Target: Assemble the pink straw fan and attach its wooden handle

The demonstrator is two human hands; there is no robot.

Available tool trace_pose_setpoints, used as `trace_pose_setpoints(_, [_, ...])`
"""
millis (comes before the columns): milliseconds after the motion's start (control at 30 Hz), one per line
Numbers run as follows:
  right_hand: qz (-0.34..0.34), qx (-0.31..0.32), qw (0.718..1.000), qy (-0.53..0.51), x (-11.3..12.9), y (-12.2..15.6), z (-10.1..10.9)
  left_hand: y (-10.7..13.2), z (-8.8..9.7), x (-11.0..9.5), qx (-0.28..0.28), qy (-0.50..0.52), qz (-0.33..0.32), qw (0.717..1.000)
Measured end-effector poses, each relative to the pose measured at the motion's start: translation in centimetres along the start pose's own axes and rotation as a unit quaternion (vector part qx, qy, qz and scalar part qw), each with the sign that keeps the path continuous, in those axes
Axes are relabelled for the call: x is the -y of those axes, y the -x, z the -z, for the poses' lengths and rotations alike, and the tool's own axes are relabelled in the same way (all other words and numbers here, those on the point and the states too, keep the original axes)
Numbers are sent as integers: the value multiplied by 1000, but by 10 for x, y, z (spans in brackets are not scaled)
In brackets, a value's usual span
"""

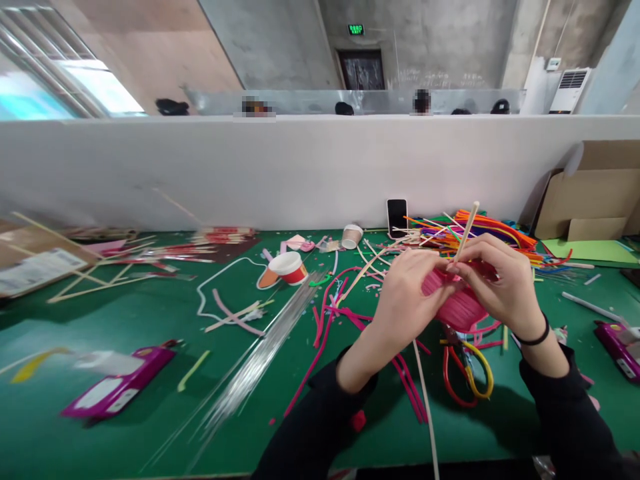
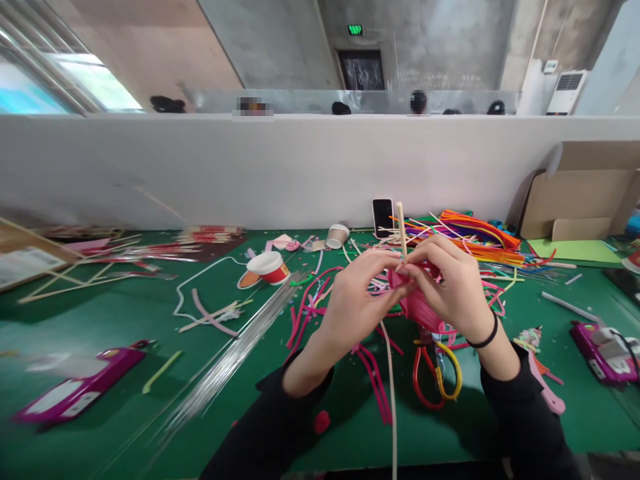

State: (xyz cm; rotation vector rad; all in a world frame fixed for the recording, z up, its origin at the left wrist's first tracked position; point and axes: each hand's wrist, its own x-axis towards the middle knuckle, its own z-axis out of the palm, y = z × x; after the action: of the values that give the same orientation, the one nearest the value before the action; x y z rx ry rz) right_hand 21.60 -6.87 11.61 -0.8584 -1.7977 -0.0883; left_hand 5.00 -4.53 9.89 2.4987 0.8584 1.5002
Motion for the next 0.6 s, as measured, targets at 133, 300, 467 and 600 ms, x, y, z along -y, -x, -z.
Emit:
trace_pose_setpoints(133, [0,3,1000,-1,-4,0,0,0,-4,4,-20,-5,-12,1000])
trace_pose_setpoints(300, [24,59,996,-55,-6,-1,7,-2,9,7,26,-20,-58,998])
trace_pose_setpoints(467, [32,56,997,-46,-3,-1,8,-3,17,9,72,11,-71,995])
trace_pose_setpoints(600, [12,51,999,-15,-3,0,6,-4,14,6,74,25,-11,997])
